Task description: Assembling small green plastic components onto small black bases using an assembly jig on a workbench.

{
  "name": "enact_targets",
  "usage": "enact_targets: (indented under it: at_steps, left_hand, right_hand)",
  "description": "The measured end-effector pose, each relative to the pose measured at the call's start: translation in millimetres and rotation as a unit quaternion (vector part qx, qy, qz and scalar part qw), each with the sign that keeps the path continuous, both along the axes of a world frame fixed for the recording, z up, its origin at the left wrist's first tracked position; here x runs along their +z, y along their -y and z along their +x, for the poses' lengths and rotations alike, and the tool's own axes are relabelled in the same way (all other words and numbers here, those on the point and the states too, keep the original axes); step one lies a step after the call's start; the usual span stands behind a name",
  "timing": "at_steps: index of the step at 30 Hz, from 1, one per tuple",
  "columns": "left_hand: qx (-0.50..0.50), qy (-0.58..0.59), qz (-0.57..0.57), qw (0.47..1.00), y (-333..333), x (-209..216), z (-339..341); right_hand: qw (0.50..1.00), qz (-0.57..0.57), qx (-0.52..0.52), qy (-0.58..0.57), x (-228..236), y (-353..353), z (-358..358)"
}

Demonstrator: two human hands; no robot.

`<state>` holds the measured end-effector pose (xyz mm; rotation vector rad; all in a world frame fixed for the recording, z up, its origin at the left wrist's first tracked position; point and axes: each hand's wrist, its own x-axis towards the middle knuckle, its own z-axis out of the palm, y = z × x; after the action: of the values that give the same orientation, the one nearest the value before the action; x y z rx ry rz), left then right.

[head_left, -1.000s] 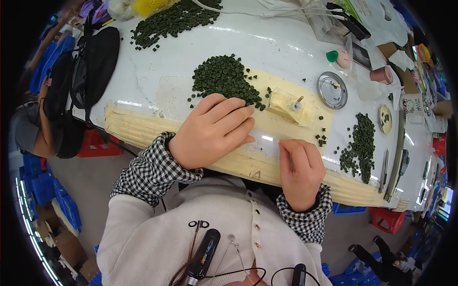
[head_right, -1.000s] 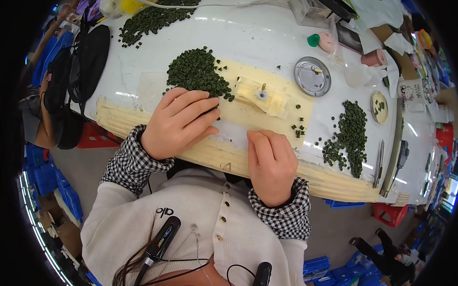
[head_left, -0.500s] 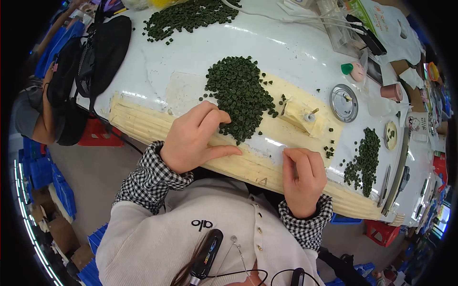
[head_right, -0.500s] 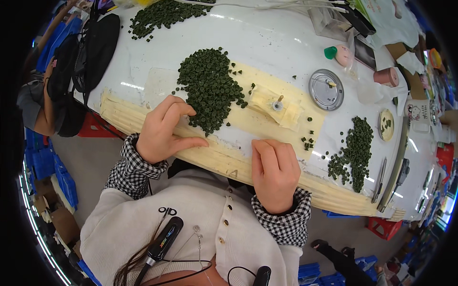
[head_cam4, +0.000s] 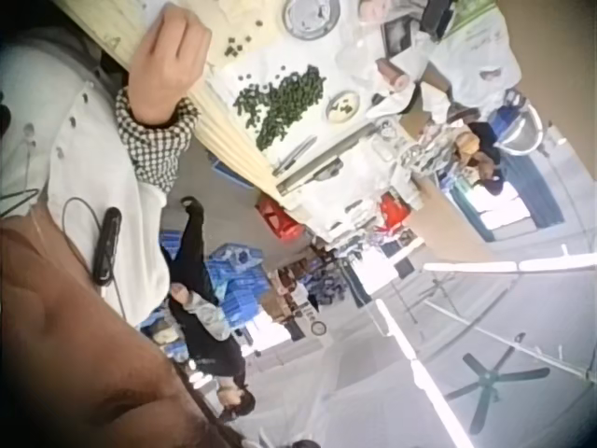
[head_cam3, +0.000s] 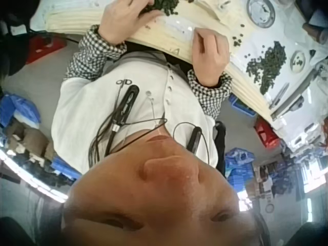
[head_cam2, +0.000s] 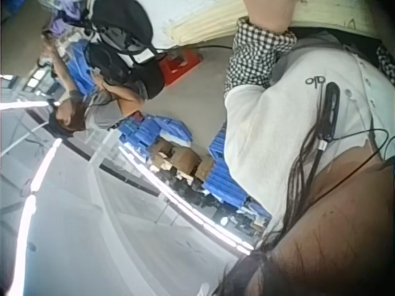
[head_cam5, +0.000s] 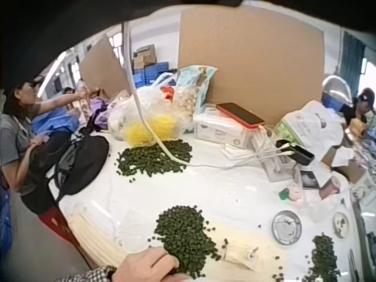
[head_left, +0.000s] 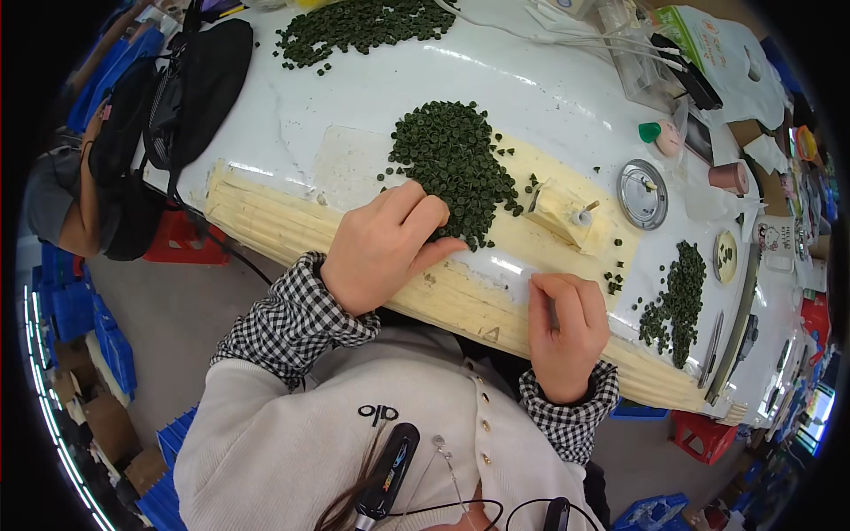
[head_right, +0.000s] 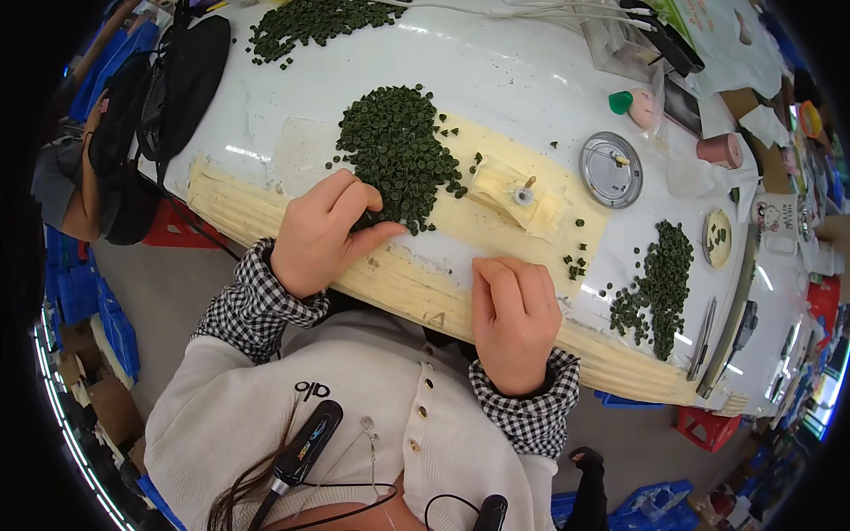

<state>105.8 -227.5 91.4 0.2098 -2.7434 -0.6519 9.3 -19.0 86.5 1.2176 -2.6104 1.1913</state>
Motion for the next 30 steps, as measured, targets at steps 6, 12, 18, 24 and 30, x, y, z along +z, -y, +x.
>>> enact_targets:
  at_steps: [6, 12, 18, 24, 30]
  left_hand:
    - [0.007, -0.029, -0.003, 1.000, -4, -6, -1]
    - [-0.006, -0.029, -0.053, 0.998, 0, -2, -6]
    - [-0.285, -0.058, -0.235, 0.928, 6, -4, -14]
    - [-0.277, -0.044, -0.350, 0.894, 16, -3, -24]
    - [-0.229, -0.041, 0.103, 0.967, -12, 13, -18]
  right_hand:
    - [1.000, -0.004, 0.000, 0.004, -3, -4, 0]
    - [1.000, -0.007, 0.004, -0.011, -6, -6, 0]
    - [0.999, -0.030, -0.023, 0.010, -9, -10, 3]
    - [0.998, -0.055, -0.025, 0.035, -8, -18, 7]
    - [0.992, -0.118, -0.012, 0.050, 1, -26, 9]
